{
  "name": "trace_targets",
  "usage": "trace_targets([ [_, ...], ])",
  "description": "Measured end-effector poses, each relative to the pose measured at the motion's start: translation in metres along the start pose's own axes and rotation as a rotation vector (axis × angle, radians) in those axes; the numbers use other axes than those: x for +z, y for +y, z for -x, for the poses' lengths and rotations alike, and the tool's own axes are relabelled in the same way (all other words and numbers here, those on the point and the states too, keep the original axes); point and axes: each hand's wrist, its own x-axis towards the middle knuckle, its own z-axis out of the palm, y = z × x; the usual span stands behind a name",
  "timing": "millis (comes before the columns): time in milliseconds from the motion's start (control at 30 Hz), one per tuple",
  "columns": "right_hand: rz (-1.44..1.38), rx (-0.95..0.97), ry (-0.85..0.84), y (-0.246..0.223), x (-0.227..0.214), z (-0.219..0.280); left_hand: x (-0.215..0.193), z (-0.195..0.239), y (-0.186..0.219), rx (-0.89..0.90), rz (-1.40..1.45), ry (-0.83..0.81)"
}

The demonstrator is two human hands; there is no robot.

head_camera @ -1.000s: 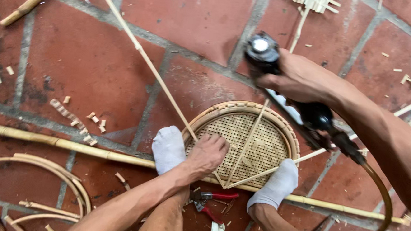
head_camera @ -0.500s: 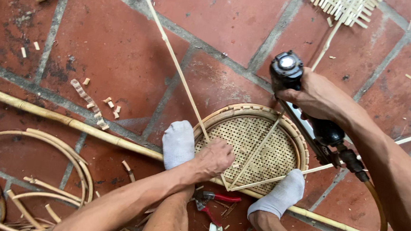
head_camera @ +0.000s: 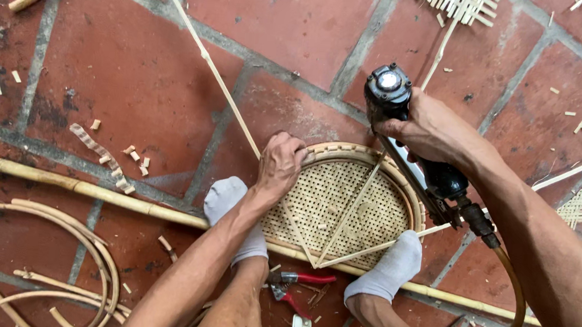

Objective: The person assembles a round woven basket by attaching bamboo strips to the rim using a pneumatic nail gun. They position each strip and drive nails along the edge to secure it, working around the circumference of the basket.

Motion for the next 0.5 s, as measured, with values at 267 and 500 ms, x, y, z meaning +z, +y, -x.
trace_targets([
  [267,-0.033,0.074,-0.030,0.000,-0.003,0.004,0.004,0.005,-0.011,-0.250,0.081,-0.255],
  [500,-0.011,0.078,-0.030,0.010,-0.006,-0.003,-0.006,-0.004,-0.006,-0.377,0.071,-0.321],
])
